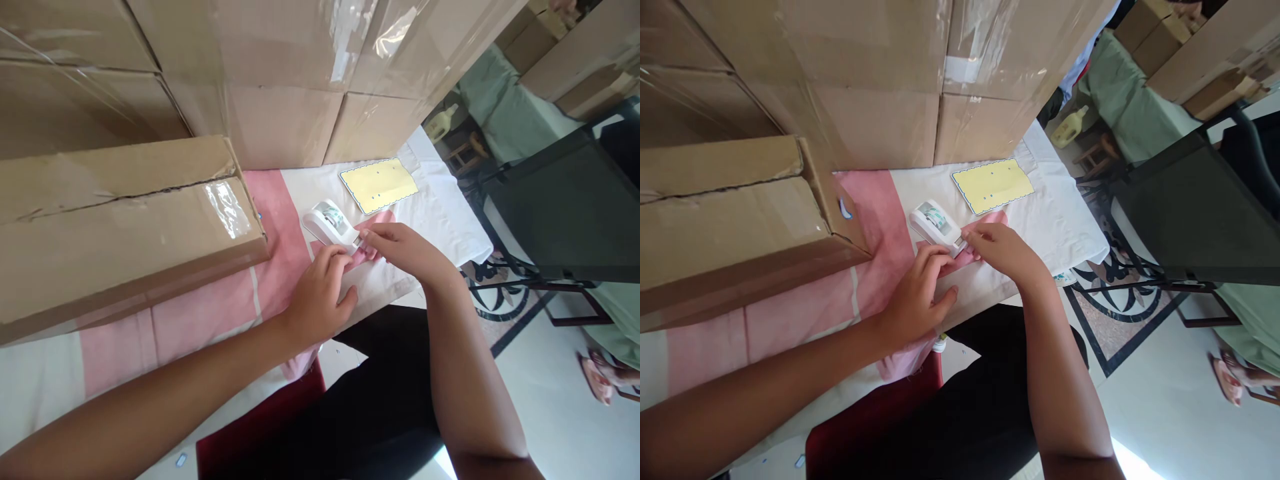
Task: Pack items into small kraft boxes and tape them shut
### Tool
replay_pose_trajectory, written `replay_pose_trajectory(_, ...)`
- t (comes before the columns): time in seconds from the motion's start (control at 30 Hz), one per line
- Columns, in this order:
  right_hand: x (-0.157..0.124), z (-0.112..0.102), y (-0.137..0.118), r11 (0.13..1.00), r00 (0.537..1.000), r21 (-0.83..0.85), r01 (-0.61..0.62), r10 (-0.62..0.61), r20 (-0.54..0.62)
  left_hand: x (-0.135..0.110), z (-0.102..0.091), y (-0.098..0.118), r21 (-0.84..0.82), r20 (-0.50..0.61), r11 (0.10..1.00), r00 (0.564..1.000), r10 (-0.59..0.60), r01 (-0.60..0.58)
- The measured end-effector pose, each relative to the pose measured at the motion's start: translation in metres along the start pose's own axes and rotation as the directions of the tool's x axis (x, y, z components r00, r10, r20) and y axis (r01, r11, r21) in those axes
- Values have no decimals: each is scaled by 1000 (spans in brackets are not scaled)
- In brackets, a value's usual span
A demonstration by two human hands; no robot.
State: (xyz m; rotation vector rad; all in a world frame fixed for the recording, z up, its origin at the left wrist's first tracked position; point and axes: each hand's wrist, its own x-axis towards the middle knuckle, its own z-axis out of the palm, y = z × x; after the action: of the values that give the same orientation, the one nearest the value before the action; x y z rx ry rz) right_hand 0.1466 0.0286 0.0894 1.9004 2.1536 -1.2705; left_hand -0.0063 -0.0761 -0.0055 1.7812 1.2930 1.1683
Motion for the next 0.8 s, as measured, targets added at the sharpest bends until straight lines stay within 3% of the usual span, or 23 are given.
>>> replay_pose_trajectory(0.23, 0, 24, -6, 950, 968, -277, 145, -194, -160, -3, -2, 1, 8, 14, 997, 997, -77, 77)
replay_pose_trajectory(0.4, 3, 38, -19, 892, 957, -442, 96, -204, -205, -6, -2, 3, 30, 131, 1000, 991, 3, -7)
replay_pose_trajectory(0.8, 17, 51, -26, 846, 932, -532, -16, -180, -315, -3, 3, -1, 21, 78, 1000, 997, 6, -8)
